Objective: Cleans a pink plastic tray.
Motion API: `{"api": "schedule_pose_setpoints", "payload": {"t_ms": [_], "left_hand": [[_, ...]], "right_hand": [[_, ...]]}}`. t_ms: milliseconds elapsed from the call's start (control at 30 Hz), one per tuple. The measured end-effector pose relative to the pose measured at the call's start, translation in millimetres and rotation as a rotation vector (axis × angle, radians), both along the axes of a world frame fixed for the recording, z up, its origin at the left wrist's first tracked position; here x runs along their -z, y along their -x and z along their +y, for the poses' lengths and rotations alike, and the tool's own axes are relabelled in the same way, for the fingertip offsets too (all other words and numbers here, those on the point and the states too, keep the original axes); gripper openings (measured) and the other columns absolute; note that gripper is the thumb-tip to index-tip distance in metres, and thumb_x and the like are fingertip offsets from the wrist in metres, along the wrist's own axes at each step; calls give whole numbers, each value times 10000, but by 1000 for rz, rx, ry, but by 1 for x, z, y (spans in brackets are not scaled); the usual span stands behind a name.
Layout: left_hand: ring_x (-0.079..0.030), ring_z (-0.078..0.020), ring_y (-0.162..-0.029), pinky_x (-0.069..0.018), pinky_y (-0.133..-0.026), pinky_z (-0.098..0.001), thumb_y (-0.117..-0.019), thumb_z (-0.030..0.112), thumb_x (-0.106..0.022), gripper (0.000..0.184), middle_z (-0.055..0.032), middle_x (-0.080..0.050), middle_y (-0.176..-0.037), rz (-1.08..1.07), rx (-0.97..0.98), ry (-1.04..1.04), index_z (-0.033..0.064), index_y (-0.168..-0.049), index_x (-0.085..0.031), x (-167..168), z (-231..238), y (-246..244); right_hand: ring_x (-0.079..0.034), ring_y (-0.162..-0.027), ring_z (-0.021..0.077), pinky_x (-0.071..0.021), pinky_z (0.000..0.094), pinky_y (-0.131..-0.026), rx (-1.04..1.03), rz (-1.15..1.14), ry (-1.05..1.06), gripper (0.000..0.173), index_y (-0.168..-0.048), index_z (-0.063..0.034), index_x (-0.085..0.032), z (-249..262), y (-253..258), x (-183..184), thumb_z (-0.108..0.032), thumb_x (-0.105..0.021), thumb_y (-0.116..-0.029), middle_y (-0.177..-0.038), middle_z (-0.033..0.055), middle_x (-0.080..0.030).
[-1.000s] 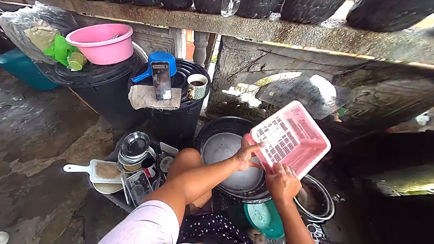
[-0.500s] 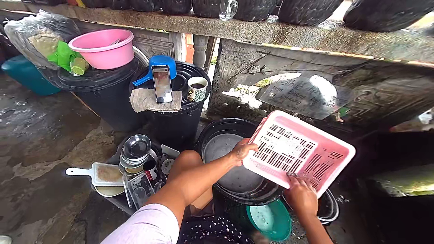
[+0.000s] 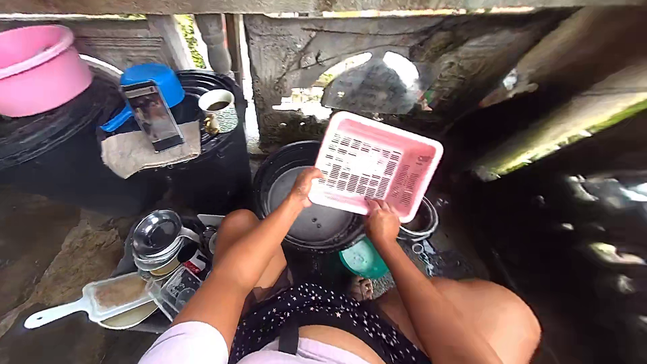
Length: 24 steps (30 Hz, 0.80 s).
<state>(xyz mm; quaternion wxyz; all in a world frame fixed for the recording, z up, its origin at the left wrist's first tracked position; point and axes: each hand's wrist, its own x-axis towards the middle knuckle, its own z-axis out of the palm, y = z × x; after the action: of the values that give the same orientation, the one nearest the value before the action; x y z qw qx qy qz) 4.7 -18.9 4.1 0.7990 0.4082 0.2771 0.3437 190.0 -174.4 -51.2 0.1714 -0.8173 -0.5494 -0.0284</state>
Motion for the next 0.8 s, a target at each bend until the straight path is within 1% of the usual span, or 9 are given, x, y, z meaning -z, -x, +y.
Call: {"api": "schedule_pose_setpoints", "payload": {"t_ms": [167, 267, 400, 533, 600, 633, 667, 733, 800], "left_hand": [[-700, -184, -846, -599, -723, -396, -949, 237, -522, 279, -72, -708, -995, 53, 23, 117, 114, -1184, -606, 16, -17, -28], [-711, -229, -861, -613, -719, -445, -972, 238, -497, 288, -105, -713, -1023, 117, 21, 192, 109, -1211, -595, 0, 2, -10], [-704, -372, -1021, -586, -799, -617, -970, 426, -488, 476, -175, -694, -1205, 313, 141, 234, 135, -1338, -572, -6, 46, 12], [-654, -310, -1166, -573, -876, -580, -1067, 517, -323, 567, -101, -618, -1392, 254, 149, -72, 282, -1582, -354, -7, 39, 4], [-610, -227, -1259, -547, -1007, -489, -1085, 547, -322, 624, -83, -566, -1468, 185, 49, -345, 214, -1612, -330, 10, 49, -4], [-592, -214, -1282, -519, -1065, -465, -1093, 520, -346, 614, -101, -566, -1461, 144, 4, -473, 134, -1567, -404, 18, 58, -6], [-655, -207, -1175, -561, -1015, -449, -1099, 454, -398, 539, -116, -651, -1315, 108, -66, -568, 59, -1448, -515, 21, 61, -8], [-728, -145, -859, -631, -816, -390, -1068, 332, -537, 316, -39, -741, -934, 72, -174, -678, 55, -1078, -689, 15, 60, -10], [-706, -100, -741, -622, -739, -337, -1028, 304, -629, 255, 11, -722, -795, 114, -221, -737, 93, -913, -714, 5, 55, -10]], "right_hand": [[-668, -1185, 340, -547, 535, -979, -186, 102, -187, 320, -1216, -47, -721, 37, 94, -5, -58, -550, -945, -1251, 160, -711], [-674, -1194, 318, -558, 508, -999, -291, 44, -97, 327, -1297, -111, -691, 21, 51, 10, -107, -505, -1028, -1263, 140, -708], [-720, -958, 393, -591, 582, -789, -213, -68, -34, 204, -1046, -56, -744, -33, -36, 11, -204, -624, -975, -1020, 186, -731], [-719, -793, 391, -559, 591, -634, -151, -141, -208, 329, -872, -36, -702, -42, -52, -53, -352, -670, -955, -856, 177, -714], [-705, -762, 379, -536, 615, -631, -50, -57, -188, 460, -817, -53, -687, -32, -63, -78, -499, -668, -930, -810, 156, -706], [-692, -764, 370, -525, 622, -653, 8, 21, -191, 510, -812, -61, -684, -26, -69, -86, -564, -687, -896, -800, 150, -698], [-685, -788, 357, -532, 622, -699, 48, 114, -229, 526, -845, -61, -697, -21, -76, -90, -585, -735, -845, -820, 148, -697], [-658, -853, 274, -560, 508, -773, -1, 300, -456, 551, -967, -34, -672, -13, -94, -79, -535, -816, -791, -928, 137, -668], [-640, -933, 179, -575, 368, -821, -88, 602, -743, 460, -1121, -9, -598, -4, -115, -53, -377, -763, -902, -1061, 112, -621]]}}
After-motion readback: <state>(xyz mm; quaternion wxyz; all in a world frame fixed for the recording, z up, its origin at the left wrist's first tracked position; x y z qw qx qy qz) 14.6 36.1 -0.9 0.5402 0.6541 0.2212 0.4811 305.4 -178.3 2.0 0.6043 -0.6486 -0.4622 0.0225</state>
